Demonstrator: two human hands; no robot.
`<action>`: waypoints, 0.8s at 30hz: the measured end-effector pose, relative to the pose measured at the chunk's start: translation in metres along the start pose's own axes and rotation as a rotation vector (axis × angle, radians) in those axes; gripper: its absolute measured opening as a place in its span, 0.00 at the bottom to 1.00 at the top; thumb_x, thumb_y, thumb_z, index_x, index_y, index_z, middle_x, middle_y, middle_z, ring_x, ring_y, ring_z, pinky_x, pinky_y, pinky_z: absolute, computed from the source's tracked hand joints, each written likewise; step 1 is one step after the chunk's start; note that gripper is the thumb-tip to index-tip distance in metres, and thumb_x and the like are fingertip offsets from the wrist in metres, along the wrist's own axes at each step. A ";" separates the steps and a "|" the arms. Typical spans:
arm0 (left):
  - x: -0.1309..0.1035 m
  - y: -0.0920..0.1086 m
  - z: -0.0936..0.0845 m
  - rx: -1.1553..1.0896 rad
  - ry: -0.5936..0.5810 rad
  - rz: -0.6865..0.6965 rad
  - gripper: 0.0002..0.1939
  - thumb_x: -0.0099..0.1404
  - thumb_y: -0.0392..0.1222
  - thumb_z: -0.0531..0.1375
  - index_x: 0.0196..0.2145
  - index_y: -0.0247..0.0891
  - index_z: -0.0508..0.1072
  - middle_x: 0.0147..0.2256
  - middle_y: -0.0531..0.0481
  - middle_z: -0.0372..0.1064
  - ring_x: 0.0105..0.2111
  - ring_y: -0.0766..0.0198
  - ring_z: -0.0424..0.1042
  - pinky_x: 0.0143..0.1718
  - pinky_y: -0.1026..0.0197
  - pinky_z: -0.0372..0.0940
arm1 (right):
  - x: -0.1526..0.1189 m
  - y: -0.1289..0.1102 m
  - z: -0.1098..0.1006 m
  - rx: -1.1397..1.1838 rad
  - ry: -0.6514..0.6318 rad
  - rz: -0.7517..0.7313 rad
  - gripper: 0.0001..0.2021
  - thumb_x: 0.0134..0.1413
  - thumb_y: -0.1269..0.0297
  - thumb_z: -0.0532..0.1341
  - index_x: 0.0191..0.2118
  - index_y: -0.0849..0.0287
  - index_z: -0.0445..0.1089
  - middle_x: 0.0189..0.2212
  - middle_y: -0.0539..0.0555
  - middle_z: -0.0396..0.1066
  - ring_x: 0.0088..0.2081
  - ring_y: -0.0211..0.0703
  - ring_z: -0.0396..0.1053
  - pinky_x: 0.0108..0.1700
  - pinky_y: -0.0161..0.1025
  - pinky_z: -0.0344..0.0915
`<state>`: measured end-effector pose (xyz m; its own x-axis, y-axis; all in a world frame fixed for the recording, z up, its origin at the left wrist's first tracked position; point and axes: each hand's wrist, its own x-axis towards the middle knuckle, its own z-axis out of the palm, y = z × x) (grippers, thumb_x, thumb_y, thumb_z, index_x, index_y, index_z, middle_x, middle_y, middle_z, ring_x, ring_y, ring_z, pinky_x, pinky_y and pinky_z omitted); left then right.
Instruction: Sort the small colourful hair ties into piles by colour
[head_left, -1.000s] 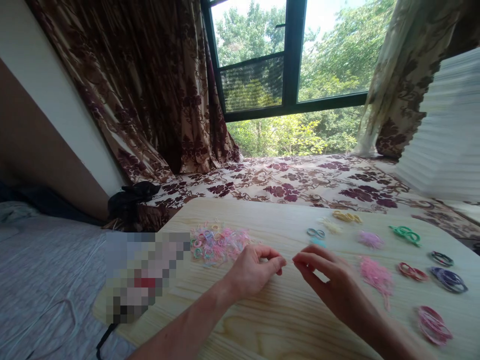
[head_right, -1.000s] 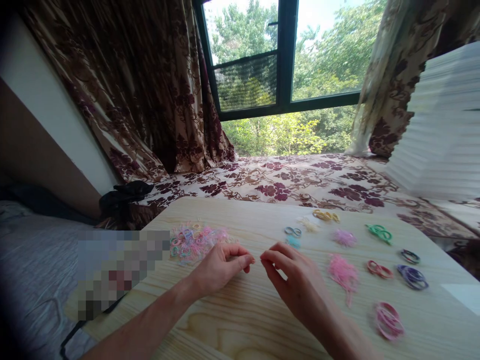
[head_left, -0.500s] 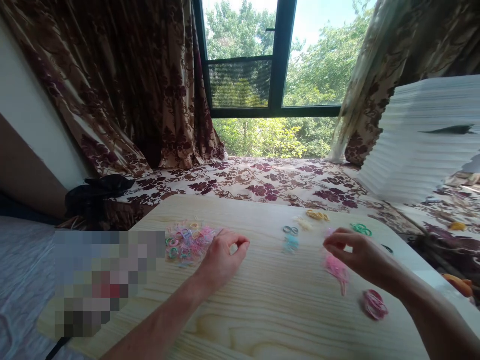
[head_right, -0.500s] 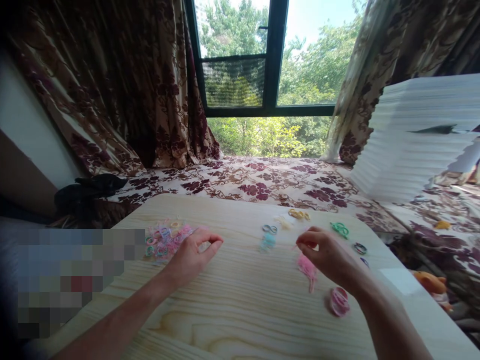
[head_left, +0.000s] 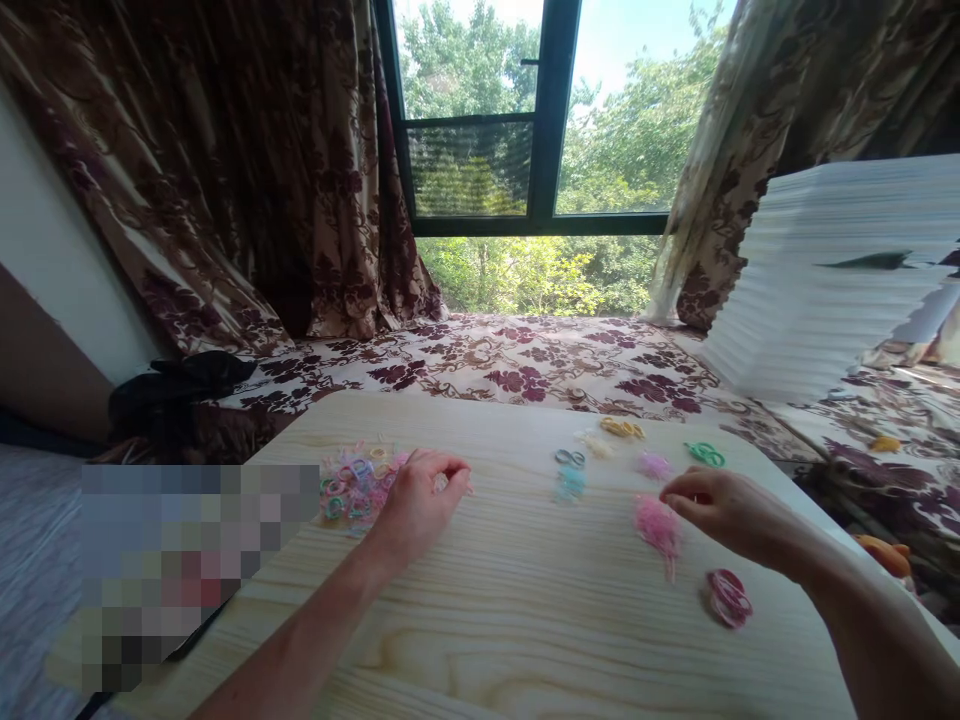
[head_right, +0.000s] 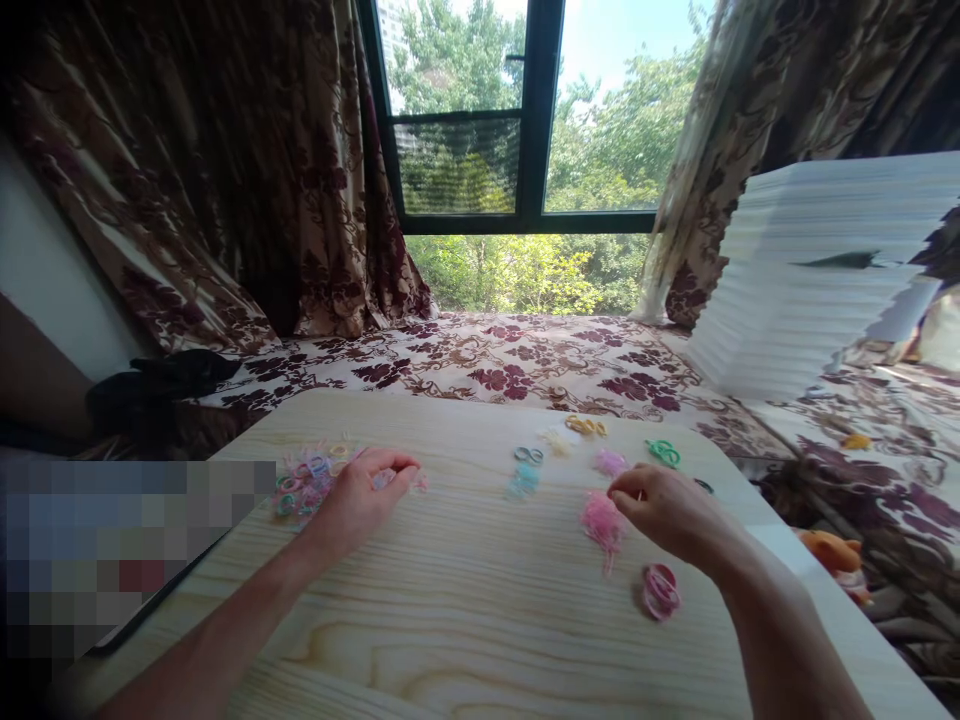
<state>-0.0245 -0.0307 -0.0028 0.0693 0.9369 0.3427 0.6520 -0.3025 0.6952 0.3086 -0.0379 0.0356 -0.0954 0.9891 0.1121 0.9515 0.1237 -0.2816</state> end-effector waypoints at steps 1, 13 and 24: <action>0.001 -0.001 -0.001 0.012 0.008 0.002 0.10 0.58 0.39 0.54 0.28 0.38 0.76 0.31 0.50 0.74 0.38 0.62 0.68 0.42 0.61 0.60 | 0.000 0.000 -0.001 -0.009 -0.026 0.009 0.12 0.45 0.63 0.55 0.24 0.55 0.77 0.25 0.53 0.76 0.27 0.44 0.71 0.29 0.36 0.62; 0.010 -0.025 -0.015 0.376 0.047 0.066 0.08 0.59 0.38 0.57 0.32 0.41 0.77 0.31 0.48 0.71 0.39 0.59 0.63 0.43 0.56 0.58 | 0.000 -0.071 0.048 0.241 -0.070 -0.351 0.13 0.54 0.60 0.53 0.26 0.55 0.72 0.24 0.52 0.70 0.23 0.39 0.65 0.25 0.35 0.60; -0.002 -0.008 -0.001 0.416 -0.108 0.227 0.10 0.62 0.42 0.54 0.38 0.45 0.75 0.39 0.48 0.65 0.43 0.59 0.60 0.47 0.54 0.54 | -0.013 -0.108 0.062 0.246 -0.167 -0.420 0.14 0.53 0.67 0.51 0.24 0.56 0.71 0.22 0.52 0.67 0.23 0.38 0.64 0.25 0.33 0.61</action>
<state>-0.0304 -0.0304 -0.0088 0.3078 0.8750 0.3736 0.8567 -0.4257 0.2912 0.1891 -0.0596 0.0057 -0.5190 0.8469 0.1159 0.7261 0.5083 -0.4629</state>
